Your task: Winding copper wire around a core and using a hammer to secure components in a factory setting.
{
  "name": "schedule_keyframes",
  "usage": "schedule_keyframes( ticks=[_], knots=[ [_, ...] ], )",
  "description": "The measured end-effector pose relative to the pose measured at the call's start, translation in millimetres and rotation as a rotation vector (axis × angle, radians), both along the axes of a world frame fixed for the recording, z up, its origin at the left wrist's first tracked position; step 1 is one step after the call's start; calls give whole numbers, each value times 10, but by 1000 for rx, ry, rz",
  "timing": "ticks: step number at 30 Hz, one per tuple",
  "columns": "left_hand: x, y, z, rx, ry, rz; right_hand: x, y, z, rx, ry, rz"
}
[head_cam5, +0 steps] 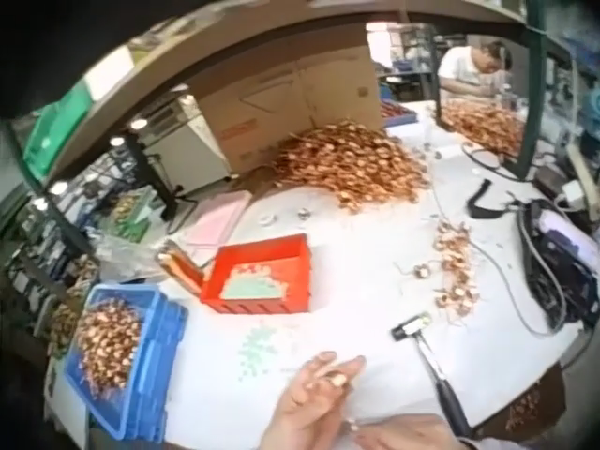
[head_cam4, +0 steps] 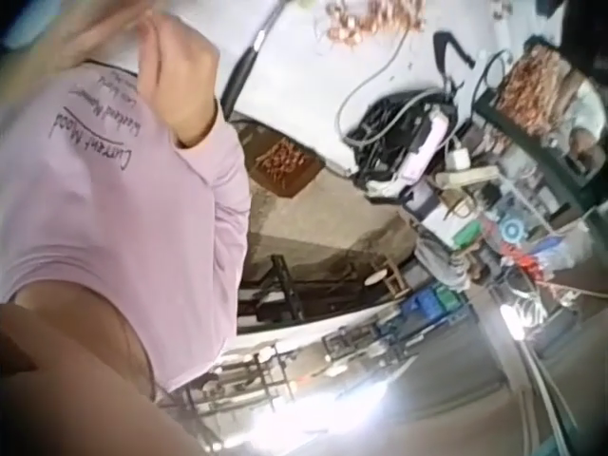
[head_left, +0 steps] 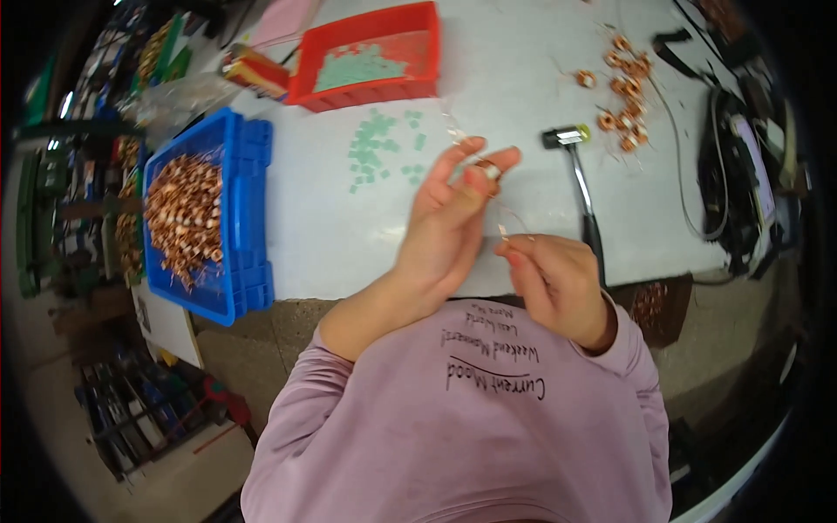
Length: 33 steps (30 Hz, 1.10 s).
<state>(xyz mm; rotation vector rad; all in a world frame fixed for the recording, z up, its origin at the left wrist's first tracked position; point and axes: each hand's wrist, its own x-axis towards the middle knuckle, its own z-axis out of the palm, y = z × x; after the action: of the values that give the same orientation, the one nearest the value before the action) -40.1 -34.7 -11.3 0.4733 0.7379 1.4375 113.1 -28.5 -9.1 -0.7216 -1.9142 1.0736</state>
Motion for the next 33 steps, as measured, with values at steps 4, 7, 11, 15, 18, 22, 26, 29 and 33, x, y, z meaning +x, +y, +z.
schedule_keyframes(
  ticks=[4,7,11,15,18,22,26,29,33],
  knots=[
    [-49,36,-17,-60,-93,-28,116,60,58,-218,-35,-68],
    [-60,4,22,-129,-174,-71,161,123,121,-233,-81,-97],
    [-118,-50,86,-266,-244,-96,199,235,103,-213,-139,-119],
    [-109,-9,78,-274,-191,-52,139,177,129,69,-159,-65],
    [-107,15,62,-255,-141,-35,-55,24,39,213,-124,-29],
    [-142,60,-34,-223,-90,31,-123,-18,-36,128,-202,-59],
    [-150,44,-59,-183,-103,82,-139,26,4,-8,-239,29],
    [-157,5,11,78,106,59,20,161,171,-116,-168,-144],
    [135,-30,85,342,729,-64,191,333,240,-282,178,-111]
  ],
)
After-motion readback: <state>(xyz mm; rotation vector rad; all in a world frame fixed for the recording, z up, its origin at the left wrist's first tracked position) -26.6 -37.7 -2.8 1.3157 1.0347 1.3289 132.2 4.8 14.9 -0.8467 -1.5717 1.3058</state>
